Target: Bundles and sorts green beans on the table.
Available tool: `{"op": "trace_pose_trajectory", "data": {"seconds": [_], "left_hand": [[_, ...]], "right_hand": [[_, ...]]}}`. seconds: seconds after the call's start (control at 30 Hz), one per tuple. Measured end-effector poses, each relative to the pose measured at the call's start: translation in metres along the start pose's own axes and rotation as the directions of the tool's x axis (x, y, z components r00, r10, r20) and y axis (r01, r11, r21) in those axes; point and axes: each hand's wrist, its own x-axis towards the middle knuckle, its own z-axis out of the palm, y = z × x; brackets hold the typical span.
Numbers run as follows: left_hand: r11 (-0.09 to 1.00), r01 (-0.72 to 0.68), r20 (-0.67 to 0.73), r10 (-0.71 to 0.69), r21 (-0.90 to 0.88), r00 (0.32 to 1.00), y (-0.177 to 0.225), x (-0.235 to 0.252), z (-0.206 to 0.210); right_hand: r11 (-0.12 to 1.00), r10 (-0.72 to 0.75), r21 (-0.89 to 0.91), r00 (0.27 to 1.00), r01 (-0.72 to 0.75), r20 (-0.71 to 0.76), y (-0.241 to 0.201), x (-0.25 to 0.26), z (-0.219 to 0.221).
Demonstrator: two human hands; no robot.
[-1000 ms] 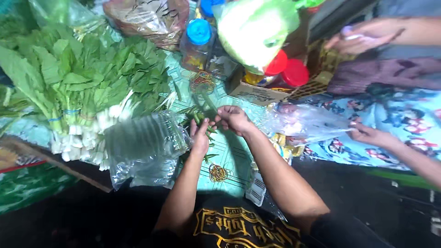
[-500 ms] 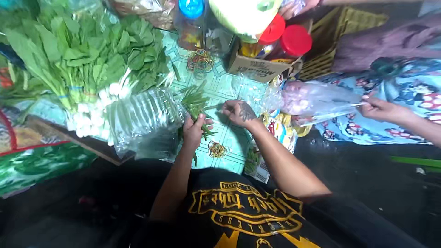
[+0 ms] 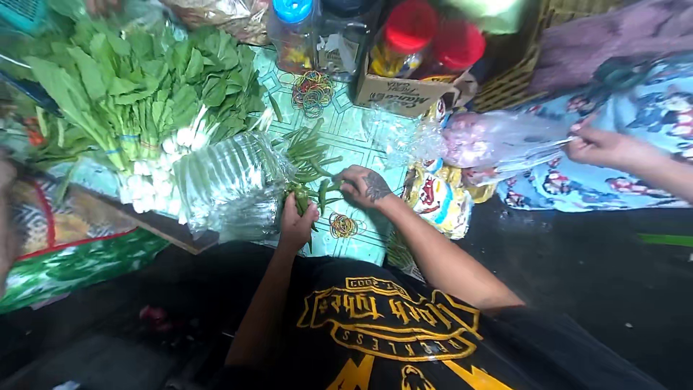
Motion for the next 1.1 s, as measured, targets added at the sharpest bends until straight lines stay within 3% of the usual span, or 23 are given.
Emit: {"op": "trace_pose_trajectory", "data": {"seconds": [0.17, 0.33, 0.53, 0.73, 0.83, 1.0, 1.1], "left_hand": [[0.999, 0.010, -0.052, -0.012, -0.032, 0.999, 0.000, 0.003, 0.002], [0.998, -0.014, -0.043, 0.012, -0.055, 0.999, -0.005, -0.013, -0.001], [0.989, 0.071, -0.090, -0.082, -0.127, 0.992, -0.020, -0.025, -0.003], [0.987, 0.123, -0.086, -0.133, -0.105, 0.987, -0.015, -0.017, 0.000], [0.986, 0.147, -0.074, -0.153, -0.077, 0.985, -0.012, -0.007, 0.003], [0.983, 0.165, -0.058, -0.170, -0.081, 0.984, -0.007, 0.009, 0.007], [0.982, 0.160, -0.053, -0.166, -0.097, 0.985, -0.006, 0.018, 0.007]], "right_hand": [[0.993, 0.032, 0.112, 0.999, -0.028, -0.038, 0.006, 0.004, -0.009], [0.954, 0.199, 0.225, 0.980, -0.196, 0.013, 0.010, 0.018, 0.003], [0.950, 0.224, 0.217, 0.974, -0.222, 0.016, 0.004, 0.035, 0.003], [0.862, 0.369, 0.362, 0.929, -0.355, 0.033, 0.004, 0.034, -0.005], [0.865, 0.366, 0.334, 0.926, -0.374, 0.089, 0.004, 0.033, -0.005], [0.880, 0.383, 0.293, 0.923, -0.375, 0.031, 0.002, 0.041, -0.002], [0.766, 0.516, 0.457, 0.857, -0.453, -0.015, -0.003, 0.052, -0.006]]}}
